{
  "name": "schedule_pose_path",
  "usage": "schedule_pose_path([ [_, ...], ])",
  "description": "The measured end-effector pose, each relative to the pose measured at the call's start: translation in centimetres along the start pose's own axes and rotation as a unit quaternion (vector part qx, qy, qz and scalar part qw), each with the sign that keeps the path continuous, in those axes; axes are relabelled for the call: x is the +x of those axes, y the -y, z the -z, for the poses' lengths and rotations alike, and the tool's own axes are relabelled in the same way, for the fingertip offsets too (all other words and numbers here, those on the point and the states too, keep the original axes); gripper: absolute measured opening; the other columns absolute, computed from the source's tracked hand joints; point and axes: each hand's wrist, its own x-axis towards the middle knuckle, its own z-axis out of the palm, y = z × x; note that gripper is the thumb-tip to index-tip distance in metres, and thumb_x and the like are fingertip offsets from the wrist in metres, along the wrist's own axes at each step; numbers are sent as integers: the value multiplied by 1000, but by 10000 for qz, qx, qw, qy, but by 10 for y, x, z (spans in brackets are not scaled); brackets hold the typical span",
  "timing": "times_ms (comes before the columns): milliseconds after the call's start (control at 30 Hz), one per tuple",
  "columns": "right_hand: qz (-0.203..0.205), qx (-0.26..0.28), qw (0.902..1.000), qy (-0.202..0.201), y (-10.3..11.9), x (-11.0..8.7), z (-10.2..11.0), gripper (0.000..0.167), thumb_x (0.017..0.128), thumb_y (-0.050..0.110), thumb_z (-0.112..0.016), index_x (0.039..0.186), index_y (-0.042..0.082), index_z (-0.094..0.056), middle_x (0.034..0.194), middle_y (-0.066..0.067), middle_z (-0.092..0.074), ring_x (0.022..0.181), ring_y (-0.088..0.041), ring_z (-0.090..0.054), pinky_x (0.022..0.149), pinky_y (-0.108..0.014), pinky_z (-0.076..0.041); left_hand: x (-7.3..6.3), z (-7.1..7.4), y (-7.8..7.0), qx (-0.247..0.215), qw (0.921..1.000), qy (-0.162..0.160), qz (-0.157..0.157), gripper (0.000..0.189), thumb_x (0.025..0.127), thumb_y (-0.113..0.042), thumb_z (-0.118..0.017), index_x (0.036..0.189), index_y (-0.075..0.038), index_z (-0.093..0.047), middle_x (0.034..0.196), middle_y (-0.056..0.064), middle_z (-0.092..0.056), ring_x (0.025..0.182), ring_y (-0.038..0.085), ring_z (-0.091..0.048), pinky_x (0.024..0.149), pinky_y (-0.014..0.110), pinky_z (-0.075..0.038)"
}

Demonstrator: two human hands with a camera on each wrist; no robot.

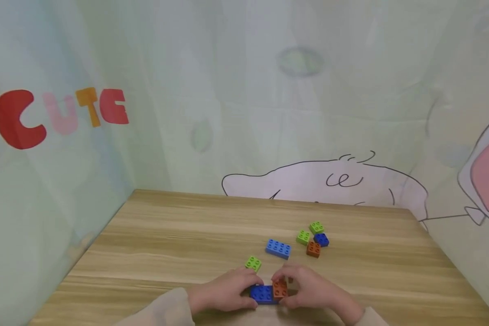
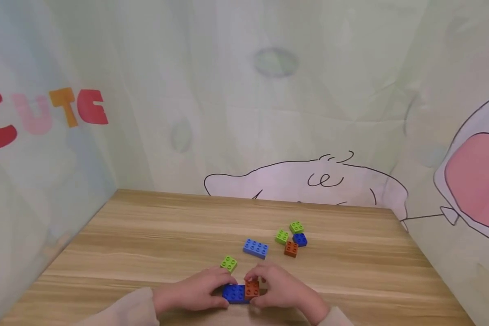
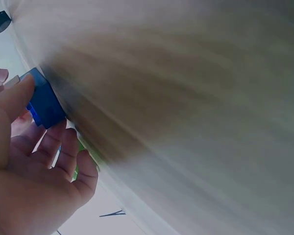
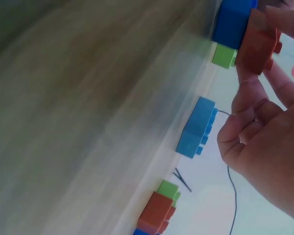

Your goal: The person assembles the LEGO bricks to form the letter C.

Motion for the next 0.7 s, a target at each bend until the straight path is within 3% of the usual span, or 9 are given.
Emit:
schedule_pose_path([
  [233,92,-527,9986,-41,4,6,-5,38,77,30,-79,111,16,-68,100,15,-60,90,1,-49,77,-20,-44,5,-2,-3,130,9999,-77,-74,40,88,-35,-69,121,-14,-63,110,-10,-60,99,0,-51,87,22,-45],
  [567,-245,-370,9988,191,5,8,-3,35,78,29,-79,109,16,-69,100,13,-61,89,1,-50,78,-22,-45,5,0,3,-89,9999,-90,-18,44,87,-36,-70,123,-14,-61,117,-7,-61,111,9,-54,96,29,-45],
  [700,-246,-381,9988,181,4,8,-3,35,78,29,-79,109,15,-69,100,13,-61,89,1,-51,78,-21,-45,2,4,6,-457,9988,-158,71,45,87,-34,-70,124,-12,-60,114,-4,-62,108,11,-56,93,30,-47],
])
